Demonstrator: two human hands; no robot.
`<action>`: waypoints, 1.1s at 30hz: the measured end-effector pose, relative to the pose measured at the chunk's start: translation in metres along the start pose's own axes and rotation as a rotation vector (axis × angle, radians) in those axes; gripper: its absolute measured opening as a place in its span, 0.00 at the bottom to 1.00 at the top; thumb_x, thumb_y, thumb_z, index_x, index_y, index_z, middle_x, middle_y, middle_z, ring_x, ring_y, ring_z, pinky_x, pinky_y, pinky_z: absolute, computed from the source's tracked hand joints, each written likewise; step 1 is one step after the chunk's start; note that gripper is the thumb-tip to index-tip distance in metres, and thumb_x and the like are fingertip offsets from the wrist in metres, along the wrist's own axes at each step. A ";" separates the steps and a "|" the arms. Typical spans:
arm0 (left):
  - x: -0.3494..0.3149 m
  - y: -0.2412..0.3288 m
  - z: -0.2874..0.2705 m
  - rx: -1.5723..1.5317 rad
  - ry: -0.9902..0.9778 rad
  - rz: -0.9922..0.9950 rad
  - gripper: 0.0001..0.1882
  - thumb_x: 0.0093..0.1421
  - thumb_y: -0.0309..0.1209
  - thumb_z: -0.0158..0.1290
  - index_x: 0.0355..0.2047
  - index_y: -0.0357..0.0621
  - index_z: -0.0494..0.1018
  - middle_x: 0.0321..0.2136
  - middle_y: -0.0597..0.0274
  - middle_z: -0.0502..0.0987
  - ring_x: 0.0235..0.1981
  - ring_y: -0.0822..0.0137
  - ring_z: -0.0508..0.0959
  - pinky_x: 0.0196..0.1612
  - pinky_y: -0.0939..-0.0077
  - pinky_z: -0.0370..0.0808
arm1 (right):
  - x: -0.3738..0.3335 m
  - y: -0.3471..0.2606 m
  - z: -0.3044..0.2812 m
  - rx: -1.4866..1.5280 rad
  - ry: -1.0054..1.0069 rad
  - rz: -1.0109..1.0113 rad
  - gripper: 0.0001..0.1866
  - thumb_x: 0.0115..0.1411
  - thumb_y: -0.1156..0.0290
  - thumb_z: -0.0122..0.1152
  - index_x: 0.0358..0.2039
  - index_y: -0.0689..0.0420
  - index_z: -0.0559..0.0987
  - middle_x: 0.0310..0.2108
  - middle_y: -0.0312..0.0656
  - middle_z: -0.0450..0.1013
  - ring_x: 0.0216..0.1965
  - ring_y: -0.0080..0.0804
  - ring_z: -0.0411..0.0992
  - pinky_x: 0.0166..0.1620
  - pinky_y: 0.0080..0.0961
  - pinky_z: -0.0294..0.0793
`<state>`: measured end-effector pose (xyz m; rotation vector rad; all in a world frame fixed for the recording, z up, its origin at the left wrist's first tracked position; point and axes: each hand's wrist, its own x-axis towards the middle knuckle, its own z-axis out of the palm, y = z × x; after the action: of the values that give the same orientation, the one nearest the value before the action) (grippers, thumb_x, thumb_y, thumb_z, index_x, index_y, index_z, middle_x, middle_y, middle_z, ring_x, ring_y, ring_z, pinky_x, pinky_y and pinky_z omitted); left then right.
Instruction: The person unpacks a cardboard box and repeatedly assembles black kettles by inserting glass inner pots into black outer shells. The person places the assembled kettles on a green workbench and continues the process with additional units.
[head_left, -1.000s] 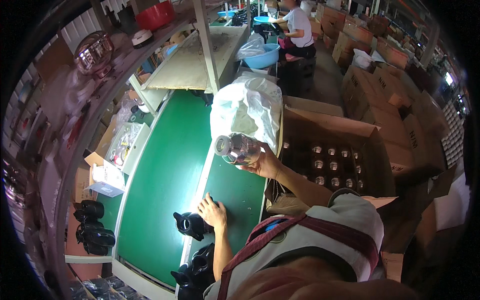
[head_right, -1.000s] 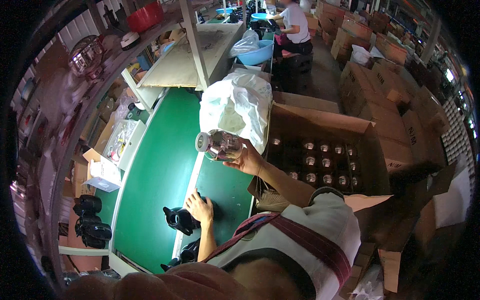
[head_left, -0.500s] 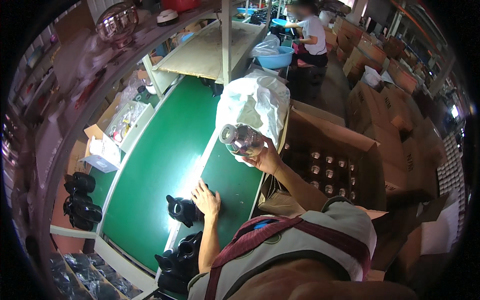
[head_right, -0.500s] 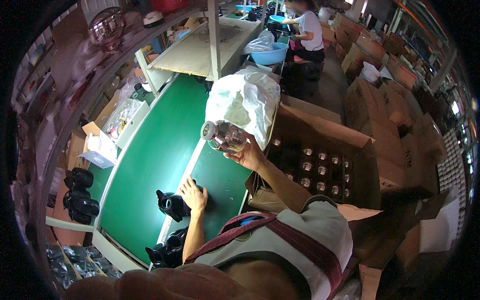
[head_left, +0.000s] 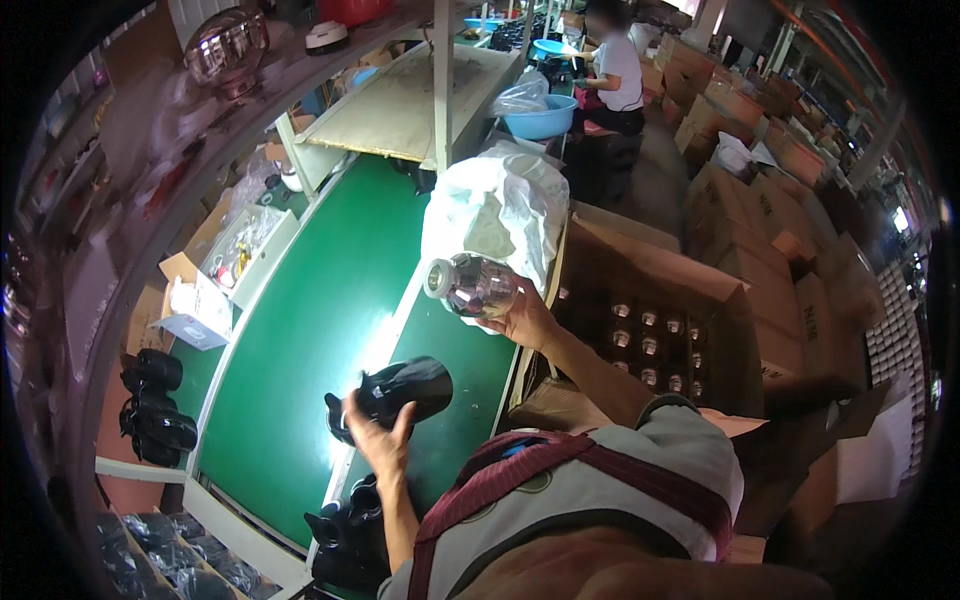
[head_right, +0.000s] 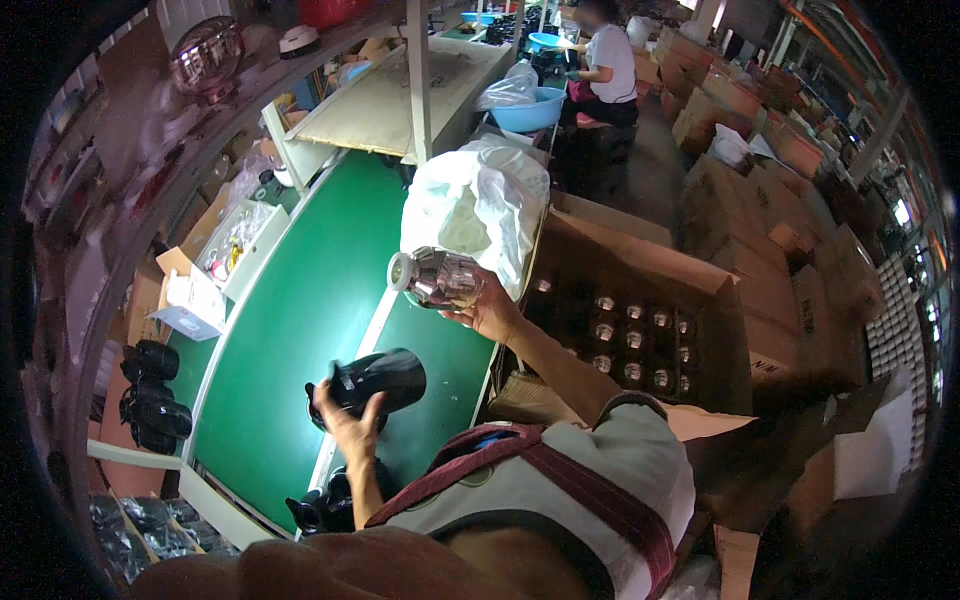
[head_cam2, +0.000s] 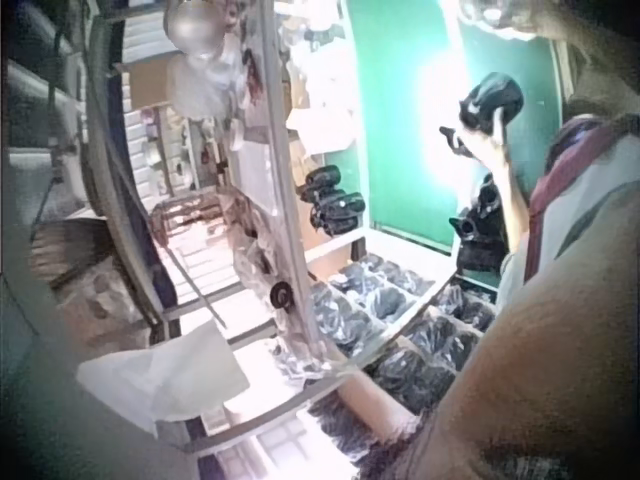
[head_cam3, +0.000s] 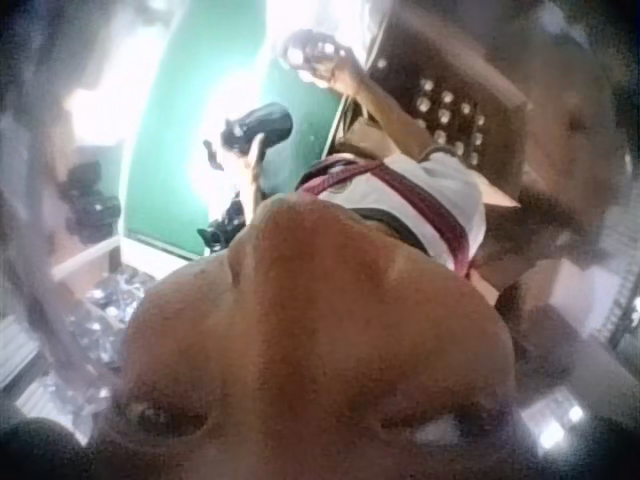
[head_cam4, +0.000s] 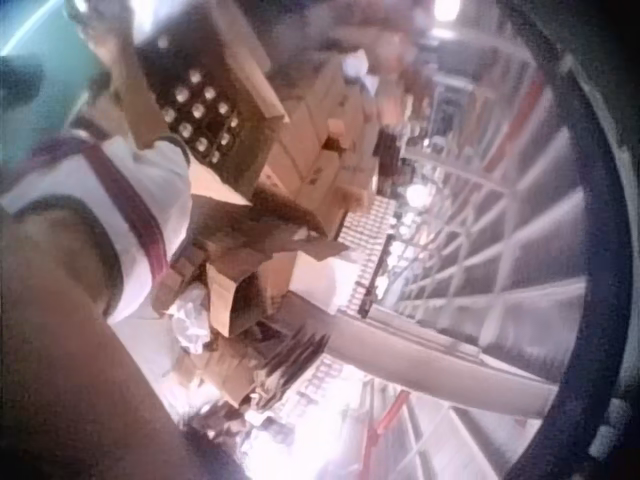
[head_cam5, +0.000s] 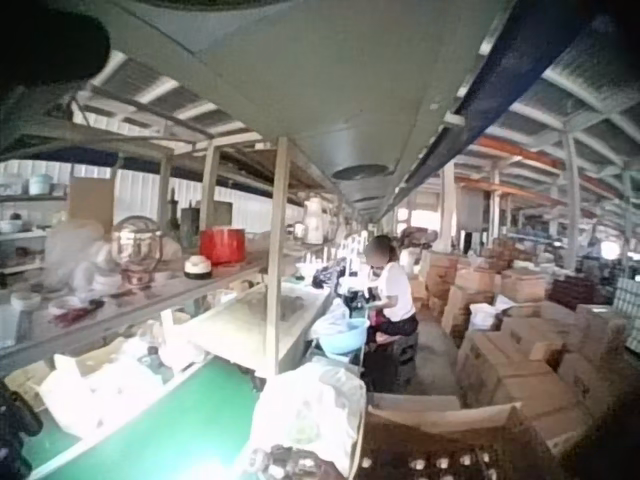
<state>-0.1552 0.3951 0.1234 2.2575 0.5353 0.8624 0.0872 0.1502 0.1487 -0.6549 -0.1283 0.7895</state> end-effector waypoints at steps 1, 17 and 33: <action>0.007 0.010 -0.024 -0.100 0.069 -0.051 0.49 0.47 0.38 0.72 0.66 0.41 0.59 0.55 0.50 0.68 0.54 0.56 0.69 0.59 0.65 0.66 | -0.002 -0.001 0.005 0.005 -0.013 0.015 0.32 0.64 0.44 0.50 0.63 0.49 0.66 0.58 0.43 0.70 0.57 0.41 0.72 0.58 0.46 0.73; 0.073 0.108 -0.089 -0.313 0.014 0.368 0.36 0.32 0.54 0.74 0.29 0.31 0.80 0.61 0.35 0.66 0.53 0.43 0.76 0.55 0.57 0.74 | -0.050 0.032 0.076 -0.120 0.012 0.416 0.25 0.67 0.48 0.49 0.59 0.46 0.70 0.54 0.38 0.74 0.54 0.31 0.73 0.58 0.43 0.72; 0.081 0.114 -0.077 -0.508 -0.220 0.333 0.35 0.32 0.55 0.74 0.27 0.37 0.75 0.63 0.34 0.63 0.59 0.42 0.71 0.59 0.52 0.68 | -0.058 0.013 0.061 -0.244 -0.054 0.311 0.24 0.67 0.52 0.51 0.59 0.48 0.71 0.54 0.38 0.74 0.54 0.31 0.73 0.57 0.42 0.72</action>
<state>-0.1369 0.3946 0.2820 1.9517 -0.1567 0.7853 0.0175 0.1467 0.1974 -0.8976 -0.1763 1.1028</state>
